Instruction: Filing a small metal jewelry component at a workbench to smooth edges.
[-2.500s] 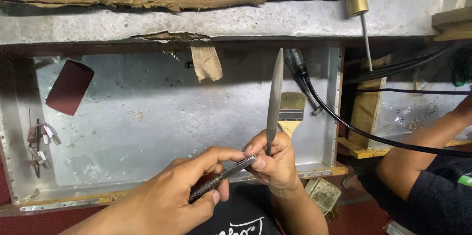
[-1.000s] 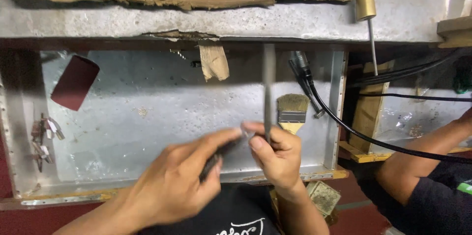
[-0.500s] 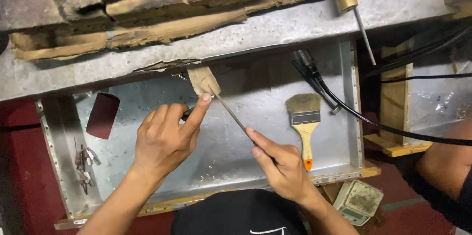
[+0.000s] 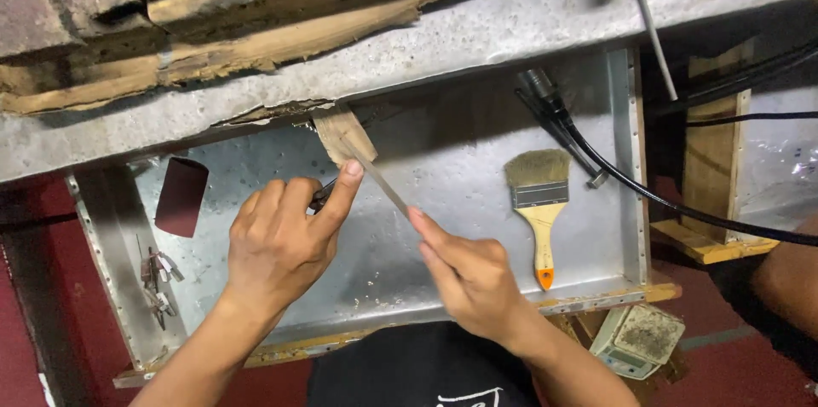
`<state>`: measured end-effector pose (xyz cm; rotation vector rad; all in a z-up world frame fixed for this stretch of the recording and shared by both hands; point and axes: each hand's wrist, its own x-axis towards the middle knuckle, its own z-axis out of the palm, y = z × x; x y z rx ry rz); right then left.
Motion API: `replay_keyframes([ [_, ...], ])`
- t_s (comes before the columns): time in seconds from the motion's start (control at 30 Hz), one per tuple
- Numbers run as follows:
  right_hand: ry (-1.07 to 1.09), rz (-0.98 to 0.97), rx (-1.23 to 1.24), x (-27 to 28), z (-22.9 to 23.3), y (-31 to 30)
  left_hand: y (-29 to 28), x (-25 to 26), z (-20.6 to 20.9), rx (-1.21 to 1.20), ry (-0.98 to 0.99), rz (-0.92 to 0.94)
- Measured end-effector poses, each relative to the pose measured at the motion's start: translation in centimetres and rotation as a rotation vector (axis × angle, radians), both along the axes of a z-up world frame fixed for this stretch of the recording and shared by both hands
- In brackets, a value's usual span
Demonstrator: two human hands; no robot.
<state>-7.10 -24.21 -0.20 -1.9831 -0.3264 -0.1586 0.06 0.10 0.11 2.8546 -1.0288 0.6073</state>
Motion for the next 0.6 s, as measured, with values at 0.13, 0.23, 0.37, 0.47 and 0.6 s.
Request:
replay_keyframes([
  [0.13, 0.045, 0.004, 0.021, -0.2, 0.0, -0.5, -0.1, 0.0, 0.4, 0.017, 0.003, 0.006],
  [0.23, 0.105, 0.014, 0.051, -0.9, -0.8, -1.7, -0.1, 0.4, 0.5, 0.007, 0.006, 0.013],
  [0.37, 0.107, 0.010, 0.058, 0.5, 0.0, 0.1, 0.0, 0.2, 0.1, 0.009, 0.005, 0.001],
  [0.47, 0.109, 0.015, 0.054, -0.3, -0.5, -0.8, 0.0, 0.1, 0.3, 0.010, 0.007, 0.003],
  [0.6, 0.052, 0.014, 0.022, -1.3, -1.0, -1.1, -0.1, 0.3, 0.3, -0.014, 0.007, -0.007],
])
